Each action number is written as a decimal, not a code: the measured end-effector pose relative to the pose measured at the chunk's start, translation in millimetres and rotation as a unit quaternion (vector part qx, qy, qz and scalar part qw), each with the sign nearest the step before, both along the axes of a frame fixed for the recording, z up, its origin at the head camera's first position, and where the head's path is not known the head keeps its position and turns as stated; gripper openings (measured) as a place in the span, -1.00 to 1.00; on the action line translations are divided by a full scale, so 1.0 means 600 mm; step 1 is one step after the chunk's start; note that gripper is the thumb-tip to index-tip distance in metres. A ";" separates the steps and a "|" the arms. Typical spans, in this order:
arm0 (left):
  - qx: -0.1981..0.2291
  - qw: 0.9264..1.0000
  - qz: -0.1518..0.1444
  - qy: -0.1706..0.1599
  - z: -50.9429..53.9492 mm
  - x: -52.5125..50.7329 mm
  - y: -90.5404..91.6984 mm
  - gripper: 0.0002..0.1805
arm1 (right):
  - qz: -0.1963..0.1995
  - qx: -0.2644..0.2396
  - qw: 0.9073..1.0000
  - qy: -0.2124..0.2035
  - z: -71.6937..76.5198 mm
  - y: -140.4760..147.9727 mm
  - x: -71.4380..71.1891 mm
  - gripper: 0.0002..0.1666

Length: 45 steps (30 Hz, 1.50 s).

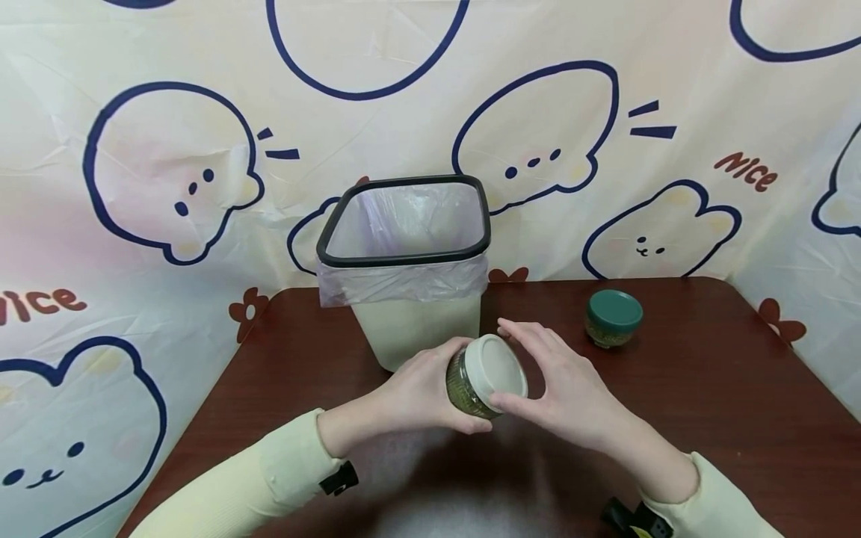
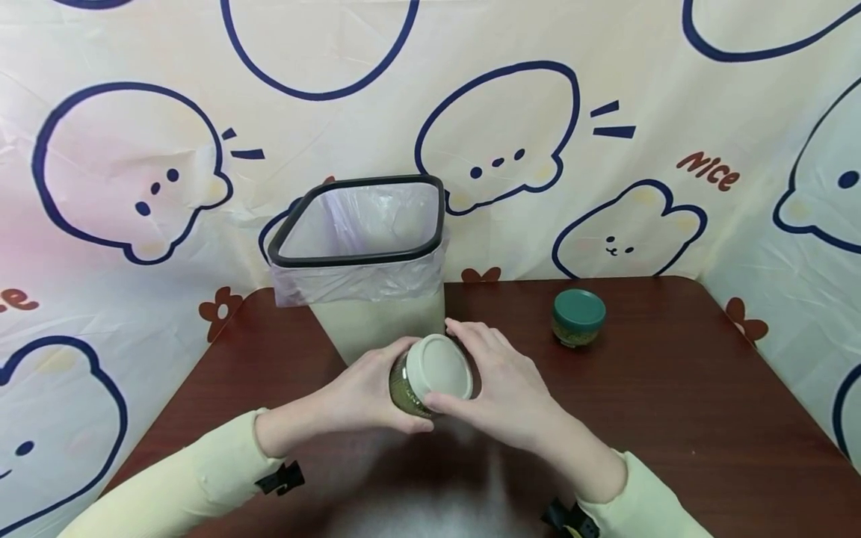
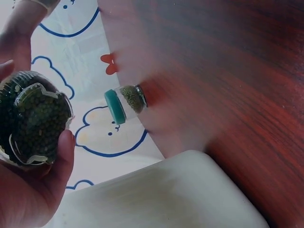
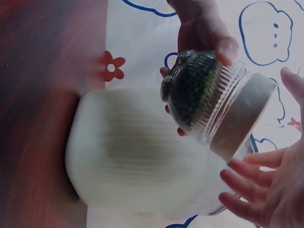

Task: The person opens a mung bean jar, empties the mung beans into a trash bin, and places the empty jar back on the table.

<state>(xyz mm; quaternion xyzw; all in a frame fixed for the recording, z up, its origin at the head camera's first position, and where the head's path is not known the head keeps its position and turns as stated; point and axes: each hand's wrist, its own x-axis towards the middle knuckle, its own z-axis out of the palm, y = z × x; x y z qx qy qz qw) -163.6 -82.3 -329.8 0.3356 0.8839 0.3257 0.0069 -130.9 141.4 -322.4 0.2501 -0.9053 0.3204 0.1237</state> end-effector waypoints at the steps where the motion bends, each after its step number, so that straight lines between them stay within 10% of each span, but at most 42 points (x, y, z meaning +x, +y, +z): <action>1: -0.001 1.000 0.002 0.001 0.000 0.000 0.000 -0.02 | -0.008 0.005 1.000 0.005 0.001 -0.003 0.001 -0.07; 13: 0.004 1.000 0.008 0.003 -0.001 0.001 0.003 -0.03 | -0.032 0.031 0.997 0.057 -0.007 -0.016 0.000 -0.19; 34: 0.004 0.999 -0.049 -0.009 -0.005 -0.002 -0.003 -0.05 | 0.125 -0.022 0.992 0.008 -0.006 0.015 -0.010 -0.02; 45: -0.002 1.000 -0.009 -0.016 -0.002 0.001 0.000 -0.02 | 0.034 0.040 0.998 0.038 0.003 0.005 0.003 -0.05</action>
